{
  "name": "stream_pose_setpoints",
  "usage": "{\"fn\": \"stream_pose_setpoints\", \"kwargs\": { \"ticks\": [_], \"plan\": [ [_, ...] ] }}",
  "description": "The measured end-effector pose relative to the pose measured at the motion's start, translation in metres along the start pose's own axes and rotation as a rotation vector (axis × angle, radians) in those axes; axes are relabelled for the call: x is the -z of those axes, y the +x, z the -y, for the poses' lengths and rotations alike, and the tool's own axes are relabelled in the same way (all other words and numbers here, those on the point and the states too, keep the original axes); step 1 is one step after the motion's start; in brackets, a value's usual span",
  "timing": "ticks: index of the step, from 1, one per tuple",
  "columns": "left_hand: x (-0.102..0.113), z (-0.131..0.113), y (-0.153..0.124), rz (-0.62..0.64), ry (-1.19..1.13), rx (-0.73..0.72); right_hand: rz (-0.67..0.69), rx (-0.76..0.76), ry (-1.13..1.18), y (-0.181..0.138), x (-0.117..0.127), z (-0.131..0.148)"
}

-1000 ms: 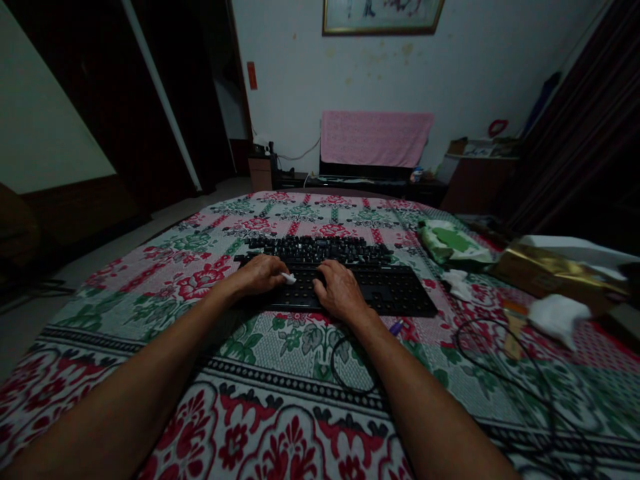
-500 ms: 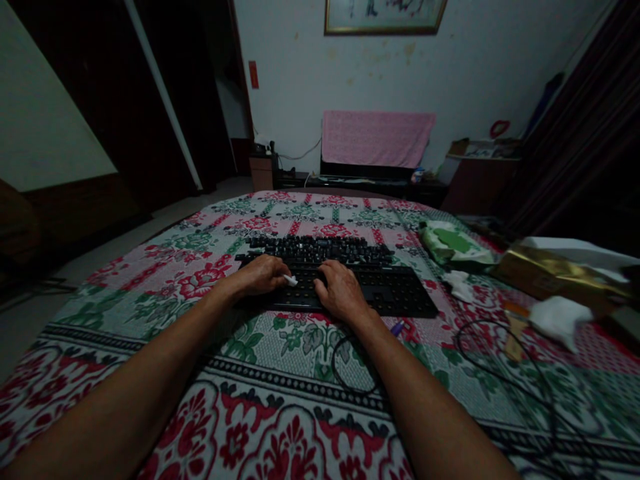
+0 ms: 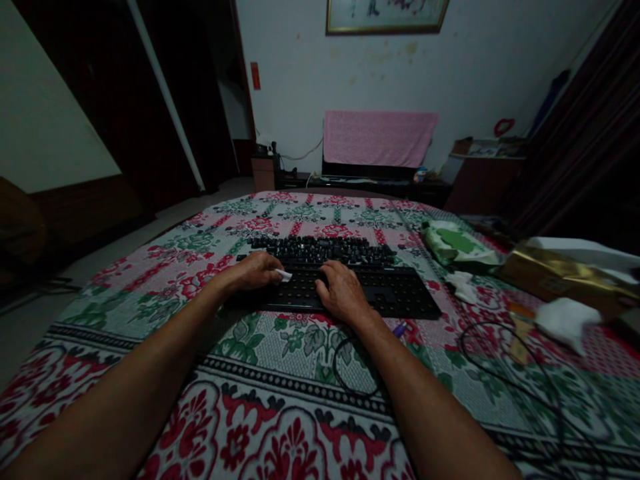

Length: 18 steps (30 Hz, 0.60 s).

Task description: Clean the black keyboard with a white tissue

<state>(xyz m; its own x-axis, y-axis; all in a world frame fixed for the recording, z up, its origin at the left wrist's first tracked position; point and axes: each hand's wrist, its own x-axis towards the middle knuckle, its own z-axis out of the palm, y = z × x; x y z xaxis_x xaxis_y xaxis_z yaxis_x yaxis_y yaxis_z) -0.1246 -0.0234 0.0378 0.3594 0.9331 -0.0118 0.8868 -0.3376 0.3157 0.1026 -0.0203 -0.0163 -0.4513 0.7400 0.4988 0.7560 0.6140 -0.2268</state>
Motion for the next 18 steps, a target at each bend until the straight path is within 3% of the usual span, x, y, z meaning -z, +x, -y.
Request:
{"fn": "stream_pose_setpoints", "kwargs": {
  "ticks": [10,14,18],
  "plan": [
    [-0.0031,-0.0058,0.0009,0.017,0.134,-0.123,-0.005,0.009,0.006,0.001,0.002,0.001],
    [-0.0008,-0.0029,-0.0013,0.046,0.118,-0.069,-0.004,0.01,-0.008,0.0009,0.0012,0.0007],
    [-0.0076,-0.0067,-0.0005,-0.026,0.073,-0.129,0.009,0.01,-0.023,0.0008,0.0009,0.0007]
  ]
}}
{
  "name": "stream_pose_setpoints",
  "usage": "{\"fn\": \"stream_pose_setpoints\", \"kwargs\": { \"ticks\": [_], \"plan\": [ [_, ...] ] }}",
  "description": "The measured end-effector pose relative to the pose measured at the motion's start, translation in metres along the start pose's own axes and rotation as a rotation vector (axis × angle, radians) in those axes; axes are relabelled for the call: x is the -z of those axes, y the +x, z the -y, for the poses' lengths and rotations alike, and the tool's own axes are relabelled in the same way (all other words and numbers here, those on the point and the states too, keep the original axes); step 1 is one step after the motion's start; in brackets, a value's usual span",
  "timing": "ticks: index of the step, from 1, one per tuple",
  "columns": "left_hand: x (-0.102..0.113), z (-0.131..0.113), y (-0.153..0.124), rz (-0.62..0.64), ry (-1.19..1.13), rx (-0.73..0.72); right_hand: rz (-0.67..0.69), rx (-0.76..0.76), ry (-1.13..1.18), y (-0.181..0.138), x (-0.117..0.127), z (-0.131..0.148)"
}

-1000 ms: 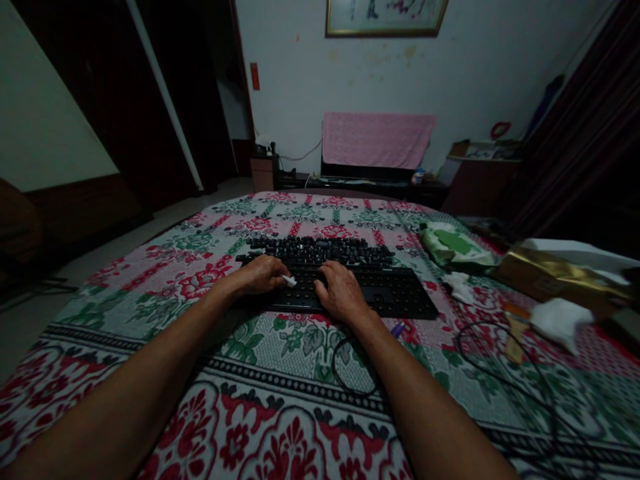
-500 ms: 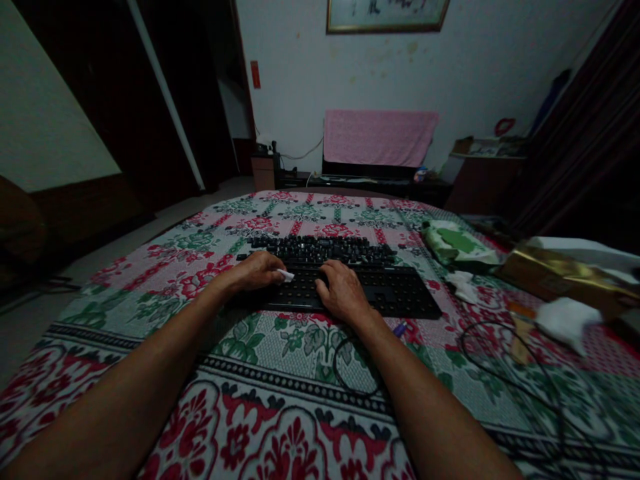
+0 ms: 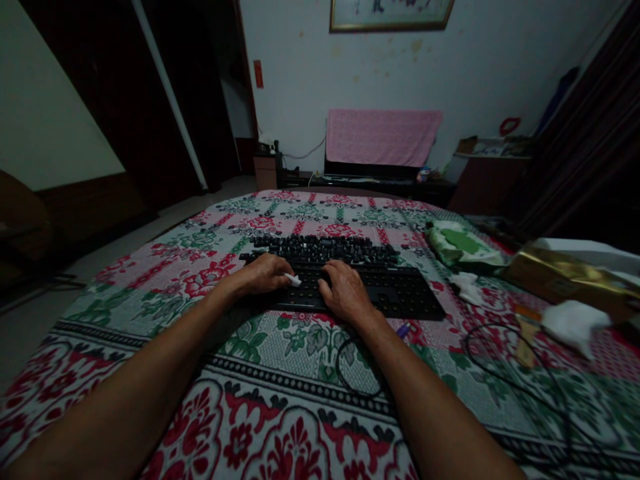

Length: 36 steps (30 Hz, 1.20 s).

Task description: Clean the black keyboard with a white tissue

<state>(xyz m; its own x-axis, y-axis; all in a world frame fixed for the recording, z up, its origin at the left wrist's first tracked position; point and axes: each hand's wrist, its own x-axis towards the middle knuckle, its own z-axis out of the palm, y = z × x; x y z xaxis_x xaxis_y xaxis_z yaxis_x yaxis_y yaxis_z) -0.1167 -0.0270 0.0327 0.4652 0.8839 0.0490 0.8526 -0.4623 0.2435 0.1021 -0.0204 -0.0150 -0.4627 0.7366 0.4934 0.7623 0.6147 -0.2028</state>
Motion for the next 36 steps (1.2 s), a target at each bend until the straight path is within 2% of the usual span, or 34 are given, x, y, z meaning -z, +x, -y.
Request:
{"fn": "stream_pose_setpoints", "kwargs": {
  "ticks": [5,11,19,23,27,32,36],
  "plan": [
    [-0.008,0.0,0.005,-0.023,0.057,-0.078,0.006,-0.001,0.002,0.0,0.0,-0.001],
    [-0.005,0.003,0.004,0.002,0.019,-0.04,-0.002,-0.001,0.016,0.001,0.0,-0.001],
    [-0.007,-0.015,0.004,-0.041,0.083,-0.083,0.005,0.004,0.004,0.001,0.0,0.001],
    [-0.004,-0.009,0.003,-0.017,0.065,-0.131,0.0,0.002,0.006,0.001,0.0,0.0],
    [-0.005,-0.003,0.003,-0.009,0.0,-0.098,-0.003,0.003,0.007,0.0,0.0,0.0],
    [-0.01,-0.01,0.004,-0.053,0.036,-0.112,-0.009,0.013,0.004,0.001,-0.001,0.0],
    [-0.007,-0.013,0.004,-0.033,0.052,-0.128,-0.009,0.006,0.004,0.0,-0.002,-0.001]
  ]
}}
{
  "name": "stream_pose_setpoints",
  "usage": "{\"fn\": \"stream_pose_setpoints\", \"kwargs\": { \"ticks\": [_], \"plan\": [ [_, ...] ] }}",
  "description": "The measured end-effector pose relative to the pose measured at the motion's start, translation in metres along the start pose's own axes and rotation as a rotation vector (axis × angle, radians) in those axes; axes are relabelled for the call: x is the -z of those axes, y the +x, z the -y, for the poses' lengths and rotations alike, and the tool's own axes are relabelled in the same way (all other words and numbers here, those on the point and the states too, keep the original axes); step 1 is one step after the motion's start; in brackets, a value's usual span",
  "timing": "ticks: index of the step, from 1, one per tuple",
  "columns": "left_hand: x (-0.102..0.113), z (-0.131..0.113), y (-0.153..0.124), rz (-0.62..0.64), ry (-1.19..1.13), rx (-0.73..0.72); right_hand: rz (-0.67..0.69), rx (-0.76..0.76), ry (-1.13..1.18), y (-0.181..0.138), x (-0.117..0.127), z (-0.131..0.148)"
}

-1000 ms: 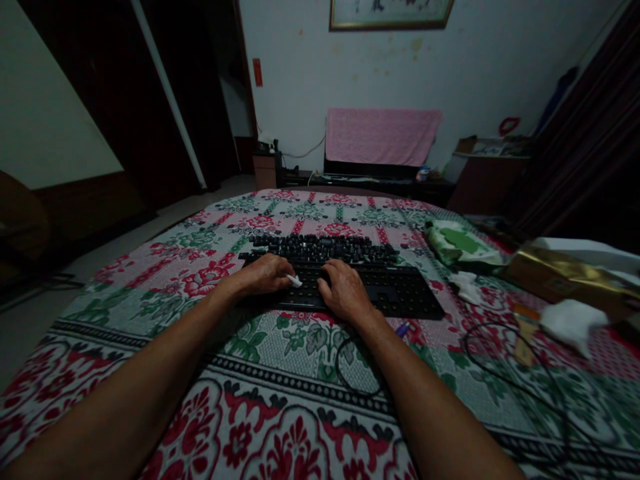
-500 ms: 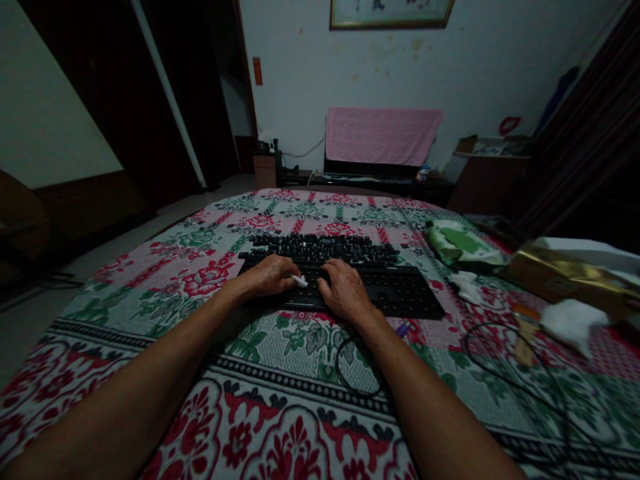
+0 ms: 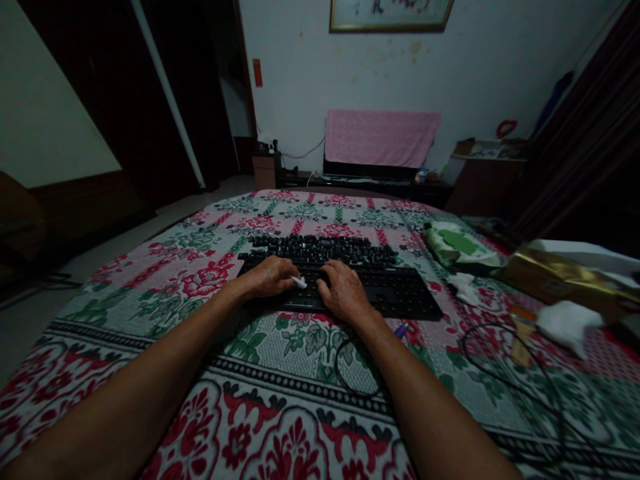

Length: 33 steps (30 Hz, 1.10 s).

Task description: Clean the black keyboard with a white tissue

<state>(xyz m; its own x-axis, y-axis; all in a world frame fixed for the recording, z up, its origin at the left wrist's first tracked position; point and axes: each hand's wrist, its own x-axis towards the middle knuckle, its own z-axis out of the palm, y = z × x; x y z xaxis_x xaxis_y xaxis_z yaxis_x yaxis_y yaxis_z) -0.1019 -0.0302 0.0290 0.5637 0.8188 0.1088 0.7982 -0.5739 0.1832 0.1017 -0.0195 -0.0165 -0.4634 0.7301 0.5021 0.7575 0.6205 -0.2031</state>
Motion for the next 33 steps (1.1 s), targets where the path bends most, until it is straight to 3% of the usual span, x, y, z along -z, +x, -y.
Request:
{"fn": "stream_pose_setpoints", "kwargs": {
  "ticks": [8,14,21,27,33],
  "plan": [
    [0.0041,0.0033,-0.0012,0.03,-0.067,-0.011,0.007,-0.009,-0.005,0.0,0.0018,0.0011],
    [0.0028,-0.0019,-0.0004,0.0,0.011,0.009,0.013,-0.006,-0.004,0.0003,0.003,0.0021],
    [0.0049,0.0061,-0.0017,0.086,-0.106,-0.02,0.014,-0.01,-0.007,0.0004,0.002,0.0015],
    [0.005,-0.0018,-0.0018,0.037,-0.083,0.011,0.014,-0.01,0.004,0.0008,0.0033,0.0025],
    [0.0055,0.0048,-0.0013,0.11,-0.092,0.018,-0.002,-0.007,0.021,0.0002,0.002,0.0013]
  ]
}}
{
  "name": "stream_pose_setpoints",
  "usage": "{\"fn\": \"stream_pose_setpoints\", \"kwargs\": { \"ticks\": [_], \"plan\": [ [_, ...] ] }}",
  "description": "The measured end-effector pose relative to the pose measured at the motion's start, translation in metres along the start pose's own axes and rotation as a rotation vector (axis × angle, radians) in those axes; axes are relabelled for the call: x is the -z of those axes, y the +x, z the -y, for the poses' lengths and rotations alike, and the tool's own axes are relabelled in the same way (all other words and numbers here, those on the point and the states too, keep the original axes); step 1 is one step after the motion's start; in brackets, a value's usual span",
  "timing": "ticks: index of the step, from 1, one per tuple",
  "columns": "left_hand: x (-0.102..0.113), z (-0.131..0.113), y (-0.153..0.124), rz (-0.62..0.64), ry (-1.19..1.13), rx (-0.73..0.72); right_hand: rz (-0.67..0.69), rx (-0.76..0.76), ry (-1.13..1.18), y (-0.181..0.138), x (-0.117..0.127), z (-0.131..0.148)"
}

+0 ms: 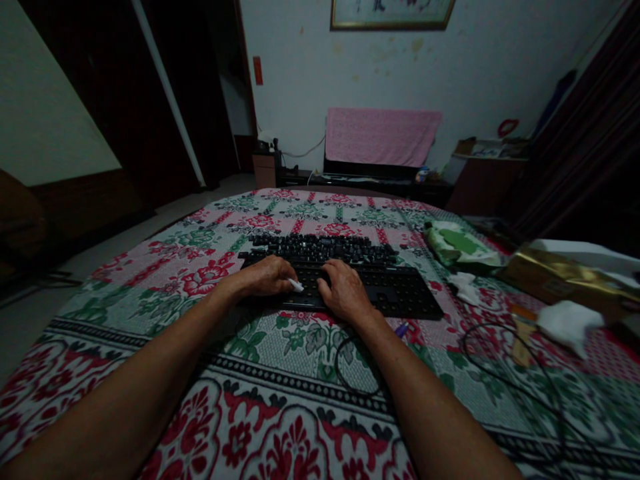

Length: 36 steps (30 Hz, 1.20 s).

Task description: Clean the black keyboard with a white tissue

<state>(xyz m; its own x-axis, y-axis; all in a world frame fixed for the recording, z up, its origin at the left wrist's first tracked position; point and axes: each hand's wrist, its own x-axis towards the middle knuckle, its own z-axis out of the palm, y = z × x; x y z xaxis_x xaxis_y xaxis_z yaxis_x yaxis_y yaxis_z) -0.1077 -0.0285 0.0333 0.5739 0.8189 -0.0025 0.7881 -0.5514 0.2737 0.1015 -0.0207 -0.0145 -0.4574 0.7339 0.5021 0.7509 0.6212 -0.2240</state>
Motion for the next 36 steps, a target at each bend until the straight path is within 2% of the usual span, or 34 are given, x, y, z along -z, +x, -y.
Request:
{"fn": "stream_pose_setpoints", "kwargs": {
  "ticks": [6,11,14,19,29,36],
  "plan": [
    [0.002,0.003,-0.001,0.035,-0.07,0.076,0.006,0.003,-0.012,0.0,0.0,-0.001],
    [-0.001,-0.003,0.0,-0.028,0.026,0.005,0.015,0.003,-0.022,0.0,0.001,0.0],
    [0.001,-0.003,-0.001,-0.002,0.022,-0.009,0.009,0.003,-0.022,0.0,0.0,0.0],
    [0.009,0.001,-0.006,0.076,-0.083,0.109,0.003,0.01,-0.019,0.0,-0.001,-0.001],
    [0.01,-0.005,-0.005,0.046,-0.072,0.138,0.007,0.006,-0.009,0.001,0.001,0.0],
    [0.016,0.004,-0.009,0.082,-0.121,0.232,0.014,-0.005,-0.003,0.001,0.001,0.001]
  ]
}}
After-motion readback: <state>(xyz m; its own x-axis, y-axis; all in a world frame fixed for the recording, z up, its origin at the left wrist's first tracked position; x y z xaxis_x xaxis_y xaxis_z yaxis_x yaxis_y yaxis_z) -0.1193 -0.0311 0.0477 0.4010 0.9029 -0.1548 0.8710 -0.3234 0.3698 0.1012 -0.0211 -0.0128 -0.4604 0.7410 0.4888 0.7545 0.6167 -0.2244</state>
